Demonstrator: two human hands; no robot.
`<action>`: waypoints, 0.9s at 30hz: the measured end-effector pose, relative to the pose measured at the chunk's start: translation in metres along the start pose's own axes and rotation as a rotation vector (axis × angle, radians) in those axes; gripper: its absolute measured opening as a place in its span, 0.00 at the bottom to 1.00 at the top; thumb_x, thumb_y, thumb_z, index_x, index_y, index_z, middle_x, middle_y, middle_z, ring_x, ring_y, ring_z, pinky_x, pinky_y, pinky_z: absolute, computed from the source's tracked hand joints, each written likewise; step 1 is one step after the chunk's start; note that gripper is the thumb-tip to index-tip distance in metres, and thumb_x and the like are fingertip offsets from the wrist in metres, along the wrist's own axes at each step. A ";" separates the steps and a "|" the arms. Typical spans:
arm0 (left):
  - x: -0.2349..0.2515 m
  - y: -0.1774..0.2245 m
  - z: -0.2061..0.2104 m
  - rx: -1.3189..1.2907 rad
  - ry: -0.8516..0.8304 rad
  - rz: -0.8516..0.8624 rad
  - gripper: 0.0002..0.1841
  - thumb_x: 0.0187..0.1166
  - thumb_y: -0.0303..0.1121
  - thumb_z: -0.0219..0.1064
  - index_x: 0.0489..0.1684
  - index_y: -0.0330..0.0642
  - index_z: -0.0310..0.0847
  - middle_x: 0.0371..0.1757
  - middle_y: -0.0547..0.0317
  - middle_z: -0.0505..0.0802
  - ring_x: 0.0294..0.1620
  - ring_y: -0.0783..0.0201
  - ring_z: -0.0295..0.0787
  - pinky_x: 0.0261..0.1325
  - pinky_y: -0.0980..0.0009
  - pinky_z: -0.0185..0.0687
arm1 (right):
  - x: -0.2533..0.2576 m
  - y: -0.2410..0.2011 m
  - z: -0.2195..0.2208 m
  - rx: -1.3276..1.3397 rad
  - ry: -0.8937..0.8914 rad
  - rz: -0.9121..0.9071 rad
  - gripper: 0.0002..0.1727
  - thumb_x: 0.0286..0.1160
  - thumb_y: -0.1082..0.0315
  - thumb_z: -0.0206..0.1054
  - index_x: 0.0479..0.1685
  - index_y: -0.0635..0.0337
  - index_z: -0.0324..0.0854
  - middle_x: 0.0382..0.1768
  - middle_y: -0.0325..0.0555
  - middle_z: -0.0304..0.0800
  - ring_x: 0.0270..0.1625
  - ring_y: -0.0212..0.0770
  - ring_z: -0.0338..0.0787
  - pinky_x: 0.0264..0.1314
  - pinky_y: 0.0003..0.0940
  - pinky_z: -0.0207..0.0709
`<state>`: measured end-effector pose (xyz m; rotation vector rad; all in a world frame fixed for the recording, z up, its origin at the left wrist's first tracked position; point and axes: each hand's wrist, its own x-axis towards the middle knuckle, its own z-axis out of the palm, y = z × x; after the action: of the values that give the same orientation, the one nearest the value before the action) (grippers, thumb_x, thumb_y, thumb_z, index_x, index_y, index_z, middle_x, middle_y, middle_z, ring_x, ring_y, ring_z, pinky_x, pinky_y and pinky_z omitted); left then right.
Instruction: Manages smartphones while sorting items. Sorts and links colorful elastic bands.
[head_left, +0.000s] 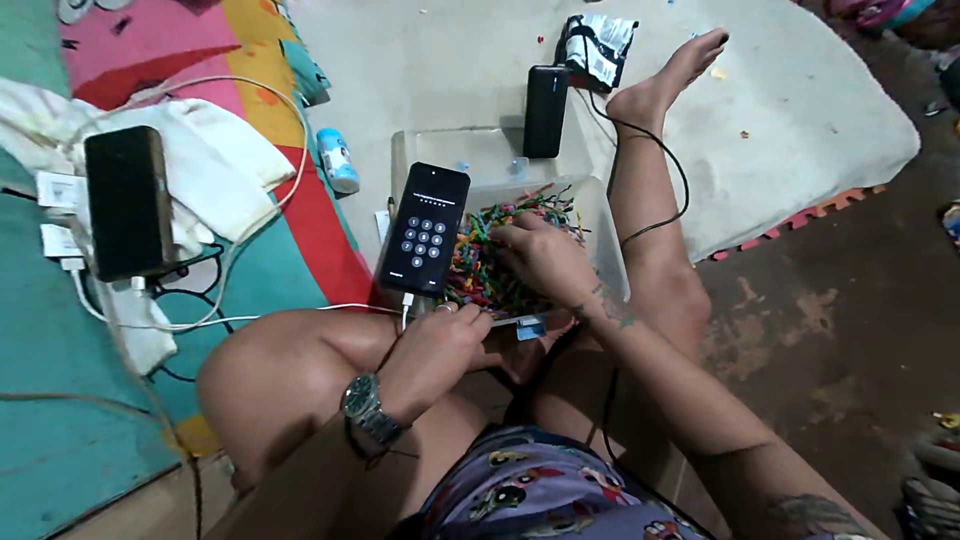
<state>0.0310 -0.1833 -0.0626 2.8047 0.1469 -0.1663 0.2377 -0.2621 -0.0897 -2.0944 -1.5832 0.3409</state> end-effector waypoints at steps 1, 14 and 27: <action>0.001 0.001 -0.005 -0.039 -0.053 -0.033 0.09 0.78 0.24 0.64 0.50 0.34 0.87 0.46 0.41 0.92 0.49 0.40 0.92 0.46 0.46 0.88 | 0.005 0.003 0.005 -0.011 0.006 -0.034 0.09 0.79 0.68 0.69 0.51 0.55 0.92 0.48 0.54 0.89 0.44 0.52 0.92 0.42 0.51 0.88; 0.066 0.012 -0.040 -0.583 0.589 -0.073 0.11 0.82 0.28 0.62 0.55 0.39 0.86 0.55 0.54 0.90 0.55 0.69 0.87 0.56 0.75 0.84 | -0.025 0.009 -0.044 0.580 0.683 -0.111 0.11 0.83 0.71 0.62 0.58 0.54 0.82 0.53 0.32 0.90 0.50 0.25 0.90 0.56 0.27 0.87; 0.063 0.014 -0.043 -0.763 0.542 -0.119 0.05 0.84 0.30 0.64 0.43 0.40 0.84 0.40 0.62 0.87 0.36 0.80 0.82 0.39 0.85 0.80 | -0.037 -0.012 -0.037 1.020 0.406 0.031 0.04 0.78 0.64 0.72 0.45 0.46 0.91 0.46 0.30 0.94 0.47 0.26 0.92 0.50 0.23 0.88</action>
<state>0.0993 -0.1778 -0.0263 2.0122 0.4044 0.5210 0.2347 -0.3030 -0.0558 -1.2710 -0.8395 0.5435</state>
